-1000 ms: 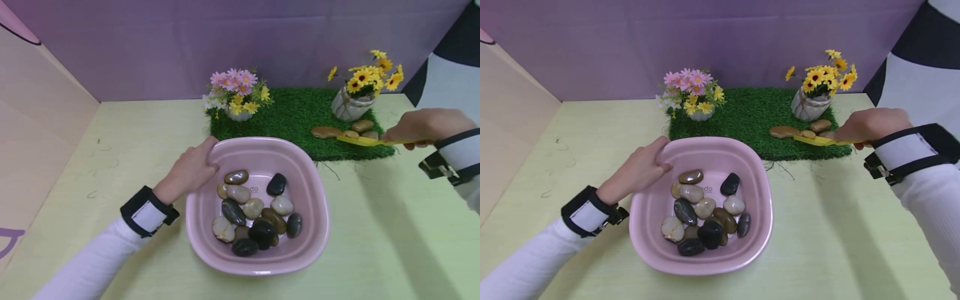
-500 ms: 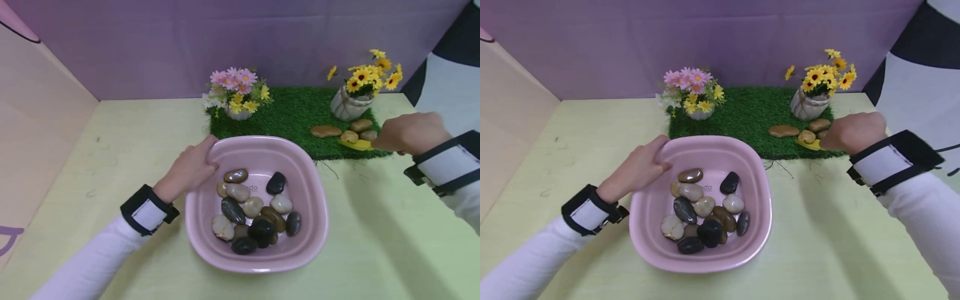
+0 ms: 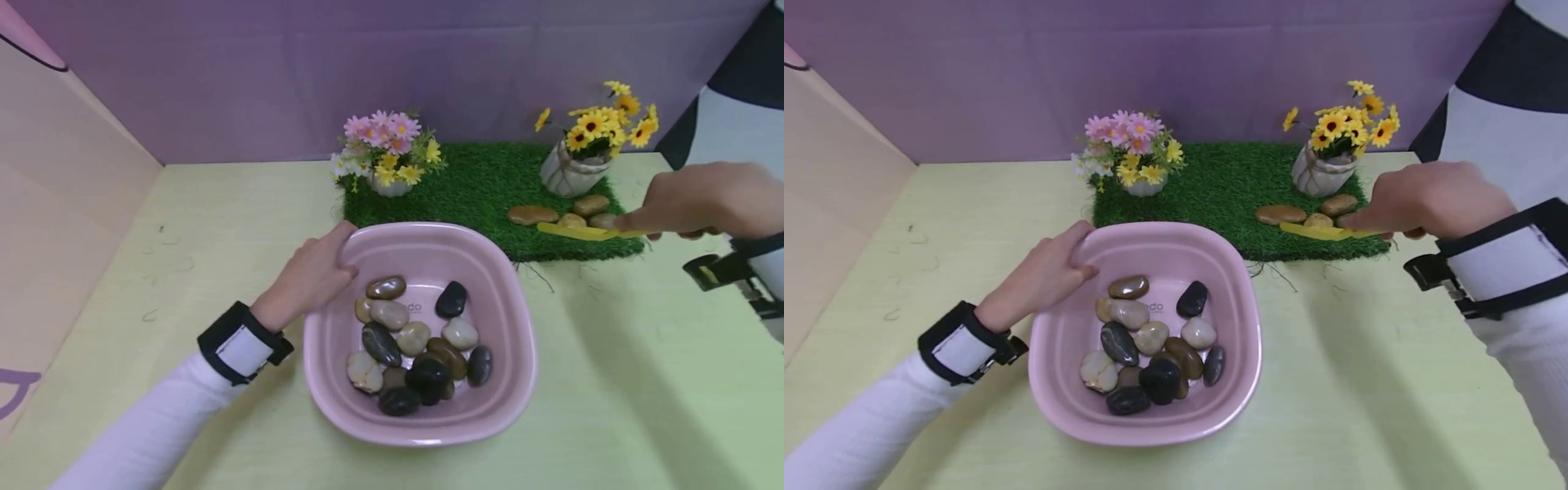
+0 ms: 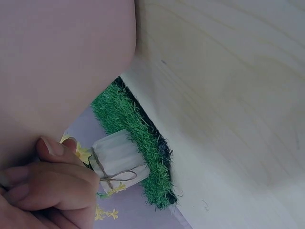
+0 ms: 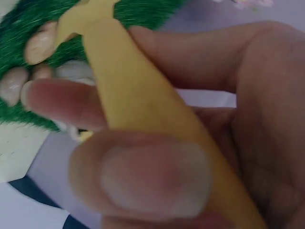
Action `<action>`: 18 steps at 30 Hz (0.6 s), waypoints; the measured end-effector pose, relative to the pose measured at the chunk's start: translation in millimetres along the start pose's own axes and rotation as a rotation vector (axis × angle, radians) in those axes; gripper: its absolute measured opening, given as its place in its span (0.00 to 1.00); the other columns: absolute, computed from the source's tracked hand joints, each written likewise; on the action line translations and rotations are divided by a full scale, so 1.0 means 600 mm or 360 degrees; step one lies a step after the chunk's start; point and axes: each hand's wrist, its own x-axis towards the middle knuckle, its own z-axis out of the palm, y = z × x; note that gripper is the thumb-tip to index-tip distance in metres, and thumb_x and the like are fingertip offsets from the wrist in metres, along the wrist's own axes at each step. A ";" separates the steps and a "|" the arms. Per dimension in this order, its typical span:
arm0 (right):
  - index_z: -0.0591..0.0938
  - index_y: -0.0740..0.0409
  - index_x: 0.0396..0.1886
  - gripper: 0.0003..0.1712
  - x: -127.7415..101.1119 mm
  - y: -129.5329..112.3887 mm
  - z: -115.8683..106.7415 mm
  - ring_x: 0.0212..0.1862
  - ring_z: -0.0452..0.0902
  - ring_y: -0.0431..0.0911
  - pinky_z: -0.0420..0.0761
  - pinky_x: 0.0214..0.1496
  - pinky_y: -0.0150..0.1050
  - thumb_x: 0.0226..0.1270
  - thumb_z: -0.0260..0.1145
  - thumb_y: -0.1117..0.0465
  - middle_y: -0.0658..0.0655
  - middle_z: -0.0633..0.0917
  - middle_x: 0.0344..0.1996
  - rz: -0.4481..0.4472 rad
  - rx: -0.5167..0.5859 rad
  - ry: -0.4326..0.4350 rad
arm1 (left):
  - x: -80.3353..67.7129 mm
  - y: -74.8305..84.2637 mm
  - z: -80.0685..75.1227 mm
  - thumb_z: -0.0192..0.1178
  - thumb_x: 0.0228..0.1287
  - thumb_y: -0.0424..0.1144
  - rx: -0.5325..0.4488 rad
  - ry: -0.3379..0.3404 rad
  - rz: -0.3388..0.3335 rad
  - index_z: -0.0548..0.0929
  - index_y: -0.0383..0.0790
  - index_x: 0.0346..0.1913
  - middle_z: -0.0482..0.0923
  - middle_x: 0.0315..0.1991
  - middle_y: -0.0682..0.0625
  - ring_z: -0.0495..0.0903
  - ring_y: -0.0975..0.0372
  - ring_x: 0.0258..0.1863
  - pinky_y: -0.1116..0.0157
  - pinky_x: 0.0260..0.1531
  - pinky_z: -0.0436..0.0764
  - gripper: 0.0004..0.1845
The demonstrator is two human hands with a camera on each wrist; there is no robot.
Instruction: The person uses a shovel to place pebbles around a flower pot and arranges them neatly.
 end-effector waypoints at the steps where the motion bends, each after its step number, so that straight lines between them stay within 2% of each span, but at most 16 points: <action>1: 0.86 0.65 0.40 0.41 -0.003 0.001 -0.004 0.18 0.55 0.38 0.70 0.31 0.42 0.73 0.43 0.33 0.44 0.64 0.11 -0.0023 -0.0006 0.0020 | 0.000 0.000 0.000 0.56 0.64 0.36 0.0001 0.0001 0.0002 0.67 0.42 0.64 0.83 0.42 0.37 0.83 0.60 0.17 0.68 0.11 0.82 0.25; 4: 0.87 0.64 0.39 0.44 -0.015 -0.006 -0.014 0.21 0.64 0.43 0.73 0.30 0.42 0.75 0.39 0.32 0.49 0.75 0.16 -0.0058 -0.0058 0.0171 | 0.000 -0.001 0.001 0.56 0.64 0.36 0.0004 0.0001 -0.0004 0.67 0.42 0.64 0.83 0.42 0.37 0.83 0.59 0.17 0.68 0.11 0.82 0.24; 7: 0.86 0.61 0.35 0.44 -0.029 -0.021 -0.021 0.27 0.73 0.49 0.76 0.30 0.48 0.75 0.36 0.32 0.57 0.84 0.26 -0.0082 -0.0103 0.0403 | 0.000 -0.002 0.001 0.56 0.65 0.36 0.0003 0.0002 -0.0010 0.67 0.43 0.64 0.83 0.42 0.37 0.83 0.59 0.17 0.68 0.11 0.82 0.24; 9: 0.85 0.60 0.33 0.43 -0.038 -0.035 -0.023 0.27 0.74 0.49 0.76 0.29 0.47 0.76 0.35 0.32 0.57 0.83 0.25 -0.0121 -0.0119 0.0559 | 0.000 -0.003 0.001 0.56 0.64 0.36 -0.0003 0.0002 -0.0004 0.67 0.43 0.64 0.83 0.42 0.37 0.83 0.59 0.17 0.68 0.11 0.82 0.24; 10: 0.85 0.61 0.37 0.43 -0.042 -0.043 -0.023 0.26 0.73 0.49 0.75 0.28 0.47 0.76 0.35 0.32 0.55 0.82 0.23 -0.0143 -0.0111 0.0633 | 0.000 -0.003 0.001 0.56 0.64 0.36 -0.0006 0.0002 -0.0004 0.67 0.43 0.64 0.83 0.42 0.37 0.83 0.59 0.17 0.68 0.11 0.82 0.24; 12: 0.82 0.58 0.37 0.39 -0.051 -0.063 -0.020 0.22 0.70 0.47 0.71 0.23 0.43 0.76 0.37 0.34 0.53 0.77 0.19 -0.0188 -0.0086 0.0823 | 0.000 -0.004 0.001 0.56 0.64 0.36 -0.0004 0.0004 0.0001 0.68 0.43 0.64 0.83 0.42 0.38 0.83 0.59 0.17 0.68 0.11 0.82 0.24; 14: 0.80 0.55 0.32 0.32 -0.061 -0.088 -0.015 0.18 0.67 0.46 0.66 0.18 0.39 0.77 0.41 0.36 0.51 0.72 0.14 -0.0278 -0.0081 0.1066 | -0.001 -0.004 0.001 0.56 0.64 0.36 -0.0002 0.0004 0.0003 0.68 0.43 0.63 0.83 0.42 0.37 0.83 0.59 0.18 0.68 0.11 0.82 0.24; 15: 0.80 0.55 0.33 0.29 -0.068 -0.102 -0.013 0.17 0.66 0.45 0.66 0.17 0.38 0.77 0.45 0.38 0.50 0.73 0.14 -0.0342 -0.0077 0.1194 | -0.001 -0.004 0.000 0.56 0.64 0.36 -0.0001 0.0004 0.0003 0.68 0.43 0.64 0.83 0.42 0.38 0.83 0.59 0.18 0.68 0.11 0.82 0.24; 17: 0.77 0.53 0.26 0.23 -0.081 -0.130 -0.008 0.16 0.64 0.43 0.63 0.17 0.36 0.75 0.53 0.42 0.49 0.72 0.13 -0.0493 -0.0113 0.1464 | -0.001 -0.003 0.000 0.56 0.64 0.36 0.0002 0.0003 0.0003 0.67 0.43 0.64 0.83 0.42 0.38 0.83 0.59 0.17 0.68 0.11 0.82 0.24; 18: 0.78 0.53 0.26 0.22 -0.088 -0.145 -0.005 0.16 0.65 0.44 0.65 0.18 0.38 0.73 0.56 0.44 0.49 0.74 0.13 -0.0559 -0.0143 0.1582 | -0.001 -0.003 -0.001 0.56 0.64 0.36 -0.0002 -0.0002 0.0006 0.67 0.43 0.64 0.83 0.42 0.38 0.83 0.60 0.17 0.68 0.11 0.82 0.24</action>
